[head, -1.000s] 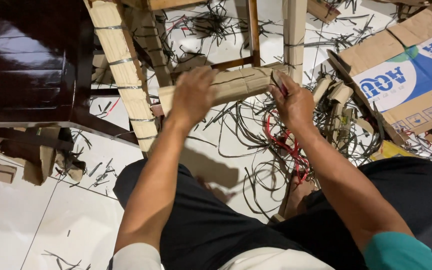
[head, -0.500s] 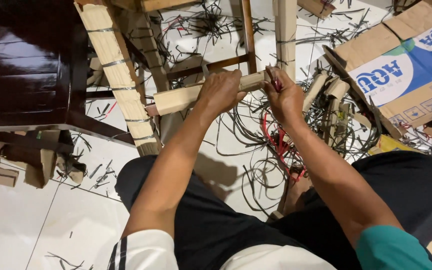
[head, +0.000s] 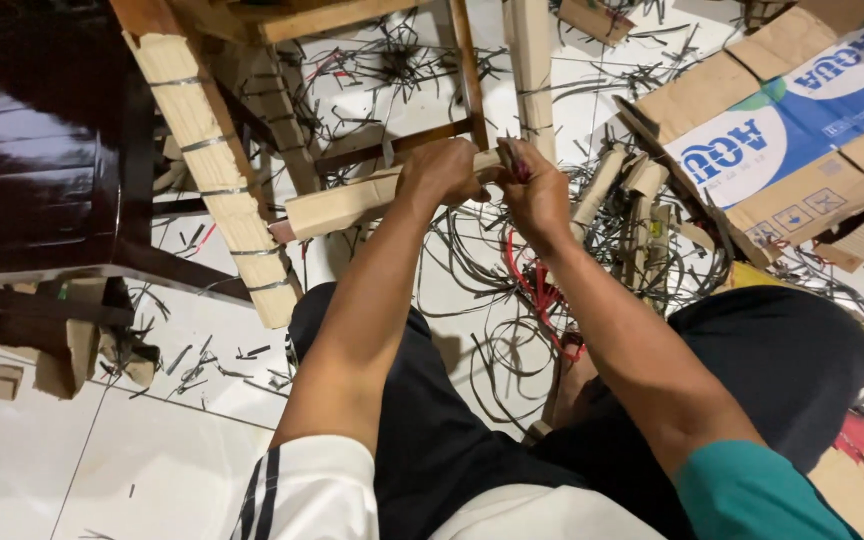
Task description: The person sits on the floor and wraps a thin black strip around the legs of a wooden chair. They use a red utility knife to cut the strip after each wrap and continue the process on multiple legs.
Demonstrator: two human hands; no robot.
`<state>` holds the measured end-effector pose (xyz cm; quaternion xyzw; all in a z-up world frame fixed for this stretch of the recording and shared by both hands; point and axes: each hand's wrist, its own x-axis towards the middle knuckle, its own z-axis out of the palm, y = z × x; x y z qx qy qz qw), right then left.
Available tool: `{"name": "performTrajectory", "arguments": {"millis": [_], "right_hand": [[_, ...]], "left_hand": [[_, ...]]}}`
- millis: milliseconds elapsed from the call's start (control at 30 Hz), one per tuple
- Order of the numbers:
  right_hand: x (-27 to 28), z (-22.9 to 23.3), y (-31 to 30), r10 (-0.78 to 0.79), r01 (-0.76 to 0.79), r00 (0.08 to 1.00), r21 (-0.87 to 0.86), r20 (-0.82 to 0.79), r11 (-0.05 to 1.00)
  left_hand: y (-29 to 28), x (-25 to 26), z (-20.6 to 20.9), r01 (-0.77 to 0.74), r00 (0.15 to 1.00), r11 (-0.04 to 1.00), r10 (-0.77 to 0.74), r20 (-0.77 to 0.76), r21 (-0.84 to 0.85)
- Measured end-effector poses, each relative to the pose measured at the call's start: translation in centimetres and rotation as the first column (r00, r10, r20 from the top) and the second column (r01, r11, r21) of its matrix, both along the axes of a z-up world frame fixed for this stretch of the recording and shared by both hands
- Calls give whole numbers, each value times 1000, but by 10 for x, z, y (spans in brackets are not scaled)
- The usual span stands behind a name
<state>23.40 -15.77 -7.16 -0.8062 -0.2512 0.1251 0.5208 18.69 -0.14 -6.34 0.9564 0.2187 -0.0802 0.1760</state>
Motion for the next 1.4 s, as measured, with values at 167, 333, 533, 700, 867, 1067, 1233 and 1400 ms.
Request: {"name": "performTrajectory", "arguments": {"millis": [167, 333, 533, 700, 867, 1067, 1233, 1400], "right_hand": [[-1, -4, 0, -13, 15, 999, 67, -35, 998], [-13, 14, -1, -26, 32, 999, 143, -47, 989], [0, -11, -9, 3, 7, 999, 249, -40, 969], [19, -10, -41, 225, -137, 962, 442, -152, 886], [49, -36, -90, 255, 130, 809, 584, -530, 801], [12, -176, -109, 130, 129, 791, 371, -597, 920], [-45, -259, -120, 71, -274, 801, -259, -595, 926], [-59, -267, -112, 418, -639, 764, -663, -491, 391]], "left_hand": [[-8, 0, 14, -30, 997, 1000, 30, -77, 3], [-11, -1, 48, 83, 993, 992, -91, -82, -92], [-23, 1, 48, 125, 992, 992, -126, -29, -28], [-12, 15, 2, 110, 993, 993, -107, -49, 53], [-26, 25, 21, -73, 981, 997, 74, -182, 13], [-30, 28, 41, -155, 960, 987, 139, -243, -50], [-30, 27, 34, -144, 964, 989, 138, -228, -13], [-24, 32, 21, -134, 968, 991, 128, -216, -11]]}}
